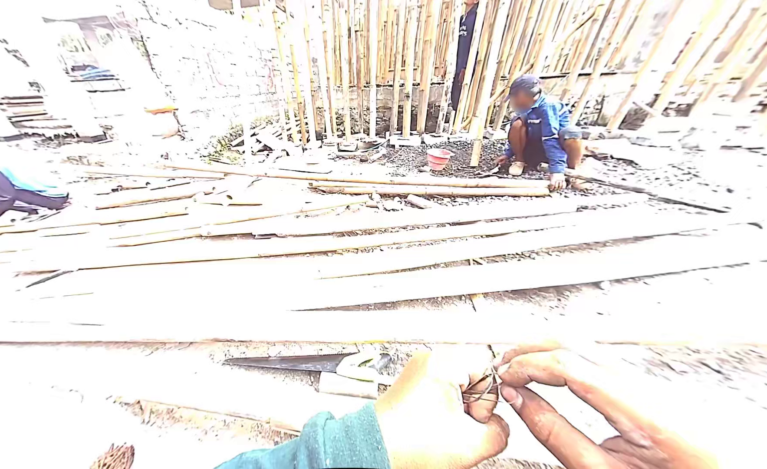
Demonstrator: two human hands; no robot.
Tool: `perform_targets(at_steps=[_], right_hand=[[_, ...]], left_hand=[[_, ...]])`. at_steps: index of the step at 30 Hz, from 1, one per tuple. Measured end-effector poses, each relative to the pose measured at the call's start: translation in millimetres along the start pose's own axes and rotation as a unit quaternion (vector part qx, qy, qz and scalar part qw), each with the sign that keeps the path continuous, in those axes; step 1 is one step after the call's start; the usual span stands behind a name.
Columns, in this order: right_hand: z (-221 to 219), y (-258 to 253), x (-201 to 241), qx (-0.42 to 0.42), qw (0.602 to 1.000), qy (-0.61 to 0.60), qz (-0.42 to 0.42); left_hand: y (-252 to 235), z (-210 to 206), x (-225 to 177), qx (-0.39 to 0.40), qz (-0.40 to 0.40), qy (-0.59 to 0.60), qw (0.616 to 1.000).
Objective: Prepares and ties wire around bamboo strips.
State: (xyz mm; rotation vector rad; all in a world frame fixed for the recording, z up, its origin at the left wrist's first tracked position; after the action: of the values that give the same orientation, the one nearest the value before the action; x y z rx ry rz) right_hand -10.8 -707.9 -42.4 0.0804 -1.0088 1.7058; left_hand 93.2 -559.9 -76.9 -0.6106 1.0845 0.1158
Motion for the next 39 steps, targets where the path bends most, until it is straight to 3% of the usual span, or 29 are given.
perform_targets(at_steps=[3,7,10,12,14,17,19,20,22,25,27,30,32,33,34,35,37,39], right_hand=[[8,2,2,0.049,0.995,-0.064,-0.054],[-5,7,0,-0.016,0.991,-0.112,-0.071],[-11,5,3,-0.029,0.995,-0.064,-0.066],[-16,0,5,-0.026,0.995,-0.052,-0.082],[-25,-5,-3,-0.043,0.984,-0.125,-0.119],[-59,-5,-17,-0.081,0.905,-0.365,-0.203],[-91,3,-20,-0.067,0.837,-0.481,-0.253],[-104,7,-16,-0.048,0.824,-0.495,-0.271],[-121,17,-11,-0.041,0.828,-0.478,-0.291],[-126,35,-6,-0.051,0.834,-0.451,-0.313],[-120,43,-2,-0.067,0.878,-0.375,-0.29],[-113,48,12,-0.089,0.949,-0.215,-0.211],[-114,49,21,-0.107,0.969,-0.149,-0.167],[-116,48,22,-0.107,0.965,-0.174,-0.164],[-118,47,22,-0.093,0.947,-0.254,-0.173],[-121,46,20,-0.065,0.904,-0.376,-0.193],[-131,47,12,0.024,0.75,-0.619,-0.233],[-142,48,8,0.109,0.604,-0.742,-0.269]], left_hand=[[-1,1,2,0.0,0.011,-0.007,1.0],[0,-1,-3,-0.007,-0.002,-0.067,0.998],[2,-3,-6,-0.027,-0.005,-0.118,0.993],[2,-3,-5,-0.044,0.013,-0.106,0.993],[1,-1,-4,-0.074,0.031,-0.051,0.995],[-10,8,-9,-0.156,0.001,0.104,0.982],[-16,14,-6,-0.204,0.036,0.24,0.949],[-16,17,-3,-0.228,0.066,0.289,0.928],[-15,26,6,-0.284,0.091,0.315,0.901],[-11,40,20,-0.308,0.034,0.19,0.932],[-7,44,26,-0.301,0.055,0.143,0.941],[-8,38,24,-0.303,0.11,0.164,0.932],[-10,33,20,-0.324,0.1,0.174,0.924],[-11,33,17,-0.333,0.083,0.172,0.923],[-12,32,15,-0.346,0.067,0.177,0.919],[-13,33,12,-0.36,0.053,0.192,0.911],[-14,38,6,-0.372,0.03,0.241,0.896],[-15,43,2,-0.393,0.022,0.272,0.878]])
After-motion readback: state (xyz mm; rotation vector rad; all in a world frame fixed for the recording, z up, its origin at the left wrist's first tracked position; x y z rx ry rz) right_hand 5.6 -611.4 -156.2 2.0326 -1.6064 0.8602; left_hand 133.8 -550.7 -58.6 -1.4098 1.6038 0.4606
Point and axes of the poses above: each hand's wrist, its own y-axis away from the middle knuckle, its own z-axis out of the back of the hand, x = y × z, the point moved 2 cm from there along -y, towards the middle knuckle, and after that the axes turned 6 degrees about -z, right-handed, at the moved point
